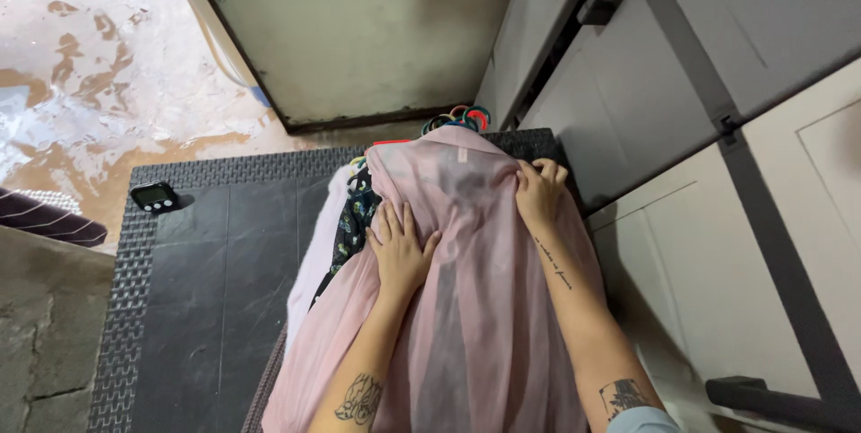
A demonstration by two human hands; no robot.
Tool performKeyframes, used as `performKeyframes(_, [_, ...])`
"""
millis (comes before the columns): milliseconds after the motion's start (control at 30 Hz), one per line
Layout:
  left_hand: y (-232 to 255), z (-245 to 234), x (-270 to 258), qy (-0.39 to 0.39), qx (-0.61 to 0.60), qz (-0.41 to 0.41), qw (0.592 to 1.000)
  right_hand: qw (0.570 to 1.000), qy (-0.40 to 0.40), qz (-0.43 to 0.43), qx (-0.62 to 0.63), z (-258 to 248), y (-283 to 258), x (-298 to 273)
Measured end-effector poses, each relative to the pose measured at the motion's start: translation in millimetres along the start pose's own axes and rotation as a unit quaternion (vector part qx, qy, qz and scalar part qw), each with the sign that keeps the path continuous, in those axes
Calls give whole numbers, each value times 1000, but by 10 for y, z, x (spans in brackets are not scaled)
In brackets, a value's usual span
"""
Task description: The person removes multiple garments from a closet, one at a time, and places them on a nearby surface. The items include various tops and dresses on hangers, which are set down in a pile.
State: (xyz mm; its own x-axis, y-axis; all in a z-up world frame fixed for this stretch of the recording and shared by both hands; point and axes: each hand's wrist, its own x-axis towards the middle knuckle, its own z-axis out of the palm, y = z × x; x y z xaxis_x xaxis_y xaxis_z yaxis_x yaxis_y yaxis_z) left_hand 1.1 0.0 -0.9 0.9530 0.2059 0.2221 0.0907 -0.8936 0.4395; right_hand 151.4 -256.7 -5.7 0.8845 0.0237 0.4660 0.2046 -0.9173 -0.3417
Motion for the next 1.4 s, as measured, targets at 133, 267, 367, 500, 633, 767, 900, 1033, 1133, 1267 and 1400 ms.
performKeyframes(133, [-43, 13, -28, 6, -1, 2, 1000, 997, -63, 9, -35, 147, 81, -35])
performKeyframes(267, [-83, 68, -13, -12, -32, -13, 999, 999, -33, -17, -25, 53, 81, -5])
performKeyframes(367, [-133, 42, 18, -26, -115, -39, 992, 1000, 25, -2, 18, -209, -80, -82])
performKeyframes(500, [-151, -68, 76, -44, -253, -65, 964, 989, 82, 54, 107, -718, -401, -442])
performKeyframes(633, [-69, -210, -5, -54, -331, -61, 940, 955, 73, 137, 251, -1226, -726, -983])
performKeyframes(767, [82, -517, -228, -60, -387, 57, 918, 930, 103, 184, 301, -1695, -1039, -1556])
performKeyframes(900, [350, -1001, -544, -141, -473, 100, 864, 894, 146, 234, 353, -2130, -1307, -2126])
performKeyframes(1033, [632, -1534, -1040, -259, -536, 67, 801, 875, 191, 244, 372, -2565, -1581, -2792])
performKeyframes(1133, [1055, -1807, -1400, -323, -614, 57, 718, 857, 224, 257, 387, -2958, -1738, -3299])
performKeyframes(1267, [1610, -2130, -2044, -453, -657, 153, 583, 853, 260, 239, 385, -3627, -1940, -3962])
performKeyframes(1400, [2170, -2415, -2817, -548, -616, 336, 456, 855, 327, 269, 300, -4371, -2038, -4570])
